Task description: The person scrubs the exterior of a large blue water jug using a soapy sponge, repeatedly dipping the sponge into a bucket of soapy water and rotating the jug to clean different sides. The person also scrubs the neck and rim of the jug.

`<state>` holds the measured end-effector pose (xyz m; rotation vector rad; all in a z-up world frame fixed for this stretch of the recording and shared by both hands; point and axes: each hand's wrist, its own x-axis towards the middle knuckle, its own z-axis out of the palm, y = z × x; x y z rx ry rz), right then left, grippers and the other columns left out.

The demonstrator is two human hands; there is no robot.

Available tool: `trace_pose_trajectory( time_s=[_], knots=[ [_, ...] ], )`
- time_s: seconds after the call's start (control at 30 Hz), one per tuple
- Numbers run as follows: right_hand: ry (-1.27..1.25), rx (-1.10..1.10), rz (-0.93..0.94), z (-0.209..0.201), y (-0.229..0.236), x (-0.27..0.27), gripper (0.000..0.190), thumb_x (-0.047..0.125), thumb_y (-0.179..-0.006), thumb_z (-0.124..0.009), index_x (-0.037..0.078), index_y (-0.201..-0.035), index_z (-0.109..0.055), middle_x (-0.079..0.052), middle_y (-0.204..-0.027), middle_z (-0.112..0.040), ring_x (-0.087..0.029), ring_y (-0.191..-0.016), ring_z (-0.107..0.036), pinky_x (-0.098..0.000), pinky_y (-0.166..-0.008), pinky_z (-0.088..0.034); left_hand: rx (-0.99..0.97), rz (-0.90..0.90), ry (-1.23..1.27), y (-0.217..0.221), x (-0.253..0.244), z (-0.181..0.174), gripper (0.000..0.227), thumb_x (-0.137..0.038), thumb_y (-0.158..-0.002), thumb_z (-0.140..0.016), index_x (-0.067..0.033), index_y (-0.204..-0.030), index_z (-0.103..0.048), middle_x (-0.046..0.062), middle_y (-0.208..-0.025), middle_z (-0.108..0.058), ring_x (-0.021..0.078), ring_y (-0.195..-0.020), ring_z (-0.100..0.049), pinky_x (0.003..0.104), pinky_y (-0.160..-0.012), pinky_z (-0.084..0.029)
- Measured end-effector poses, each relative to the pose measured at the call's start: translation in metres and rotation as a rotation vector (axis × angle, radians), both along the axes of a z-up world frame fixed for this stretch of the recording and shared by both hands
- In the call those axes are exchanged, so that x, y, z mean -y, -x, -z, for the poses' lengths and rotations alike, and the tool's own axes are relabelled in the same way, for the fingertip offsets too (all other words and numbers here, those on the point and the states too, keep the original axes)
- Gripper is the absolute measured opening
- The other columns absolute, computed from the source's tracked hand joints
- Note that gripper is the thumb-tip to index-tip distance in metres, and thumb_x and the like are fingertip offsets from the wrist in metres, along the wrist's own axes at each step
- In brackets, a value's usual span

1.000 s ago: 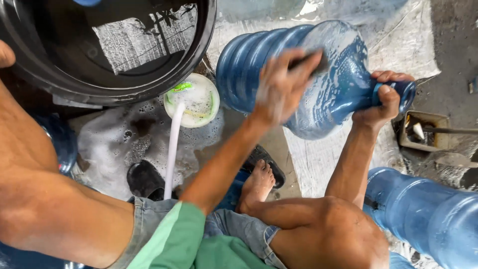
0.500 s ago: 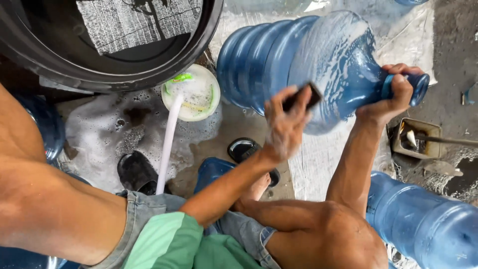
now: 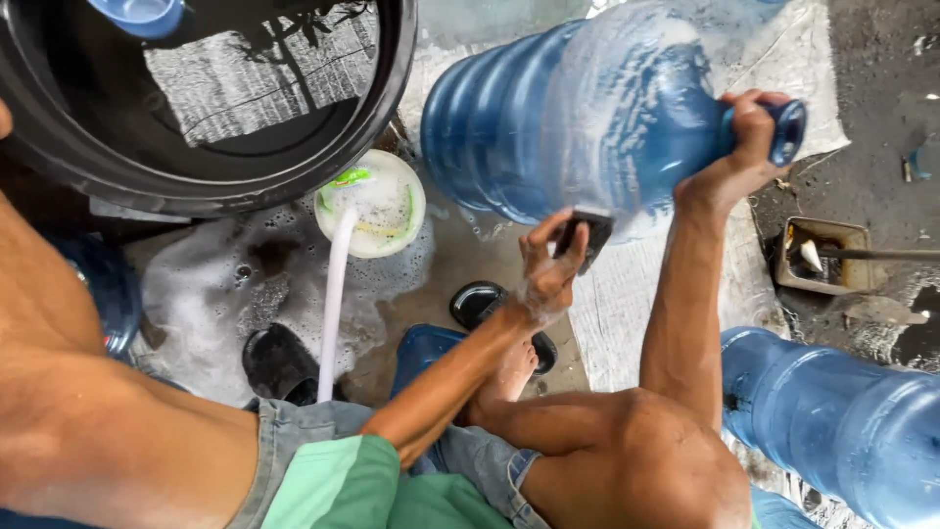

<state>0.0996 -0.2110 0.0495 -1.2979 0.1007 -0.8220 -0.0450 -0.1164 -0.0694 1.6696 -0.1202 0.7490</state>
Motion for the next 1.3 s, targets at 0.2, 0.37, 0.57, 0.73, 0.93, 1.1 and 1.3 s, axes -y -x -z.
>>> trace_pose_trajectory(
  time_s=[0.2,0.37,0.57,0.73,0.93,1.1,1.3],
  knots=[
    [0.067,0.069,-0.237,0.002,0.003,-0.033,0.016,-0.001,-0.074,-0.062,0.006,-0.088,-0.057,-0.009,-0.082,-0.057,-0.024,-0.075,-0.058,-0.0381,-0.072,-0.055,0.037,-0.300,-0.372,-0.080,-0.046,-0.083,0.039,-0.020,-0.107,-0.035,-0.0034,-0.142,-0.036,0.015,-0.144,-0.037,0.0278,-0.115,-0.062,0.040,-0.093,-0.048],
    [0.140,0.075,-0.206,-0.006,0.014,-0.053,0.018,0.012,-0.077,-0.067,0.006,-0.090,-0.056,-0.007,-0.081,-0.054,-0.024,-0.079,-0.058,-0.0395,-0.076,-0.049,-0.078,-0.216,-0.511,-0.055,-0.078,-0.085,0.041,-0.019,-0.108,-0.039,-0.0130,-0.148,-0.030,0.008,-0.155,-0.029,0.0260,-0.136,-0.051,0.049,-0.114,-0.043],
    [0.291,0.111,-0.295,-0.014,0.035,-0.058,0.020,0.016,-0.079,-0.065,0.004,-0.089,-0.052,-0.009,-0.082,-0.056,-0.021,-0.079,-0.058,-0.0349,-0.077,-0.049,-0.374,-0.057,-0.772,-0.103,-0.084,-0.102,0.072,-0.056,-0.089,-0.054,-0.0220,-0.148,-0.030,0.002,-0.156,-0.021,0.0254,-0.147,-0.032,0.064,-0.115,-0.026],
    [0.324,0.099,-0.272,-0.015,0.041,-0.053,0.021,0.018,-0.078,-0.064,0.005,-0.087,-0.051,-0.010,-0.081,-0.056,-0.022,-0.080,-0.058,-0.0356,-0.081,-0.048,-0.432,0.422,-0.796,-0.210,-0.075,-0.109,0.062,-0.044,-0.083,-0.053,-0.0296,-0.141,-0.039,-0.002,-0.150,-0.027,0.0192,-0.135,-0.041,0.055,-0.105,-0.026],
    [0.274,0.127,-0.164,0.015,0.021,-0.011,0.017,0.010,-0.078,-0.061,0.001,-0.087,-0.049,-0.013,-0.079,-0.056,-0.025,-0.078,-0.063,-0.0364,-0.080,-0.047,-0.145,0.410,-0.781,-0.103,-0.086,-0.101,0.064,-0.036,-0.081,-0.056,-0.0226,-0.141,-0.038,0.007,-0.146,-0.039,0.0226,-0.132,-0.046,0.050,-0.111,-0.025],
    [0.244,0.208,-0.284,0.019,0.025,-0.013,0.026,0.008,-0.078,-0.069,-0.002,-0.087,-0.047,-0.015,-0.078,-0.053,-0.028,-0.080,-0.063,-0.0361,-0.079,-0.047,-0.075,0.276,-0.775,-0.107,-0.081,-0.091,0.060,-0.035,-0.081,-0.056,-0.0254,-0.139,-0.044,0.005,-0.146,-0.041,0.0230,-0.131,-0.051,0.053,-0.111,-0.032],
    [0.293,0.236,-0.217,0.004,0.032,-0.039,0.029,0.009,-0.078,-0.073,-0.006,-0.086,-0.050,-0.018,-0.074,-0.053,-0.028,-0.077,-0.062,-0.0357,-0.075,-0.046,-0.192,0.162,-0.742,-0.187,-0.043,-0.063,0.051,-0.046,-0.076,-0.063,-0.0412,-0.125,-0.054,-0.002,-0.130,-0.057,0.0139,-0.124,-0.054,0.048,-0.108,-0.037]
  ],
)
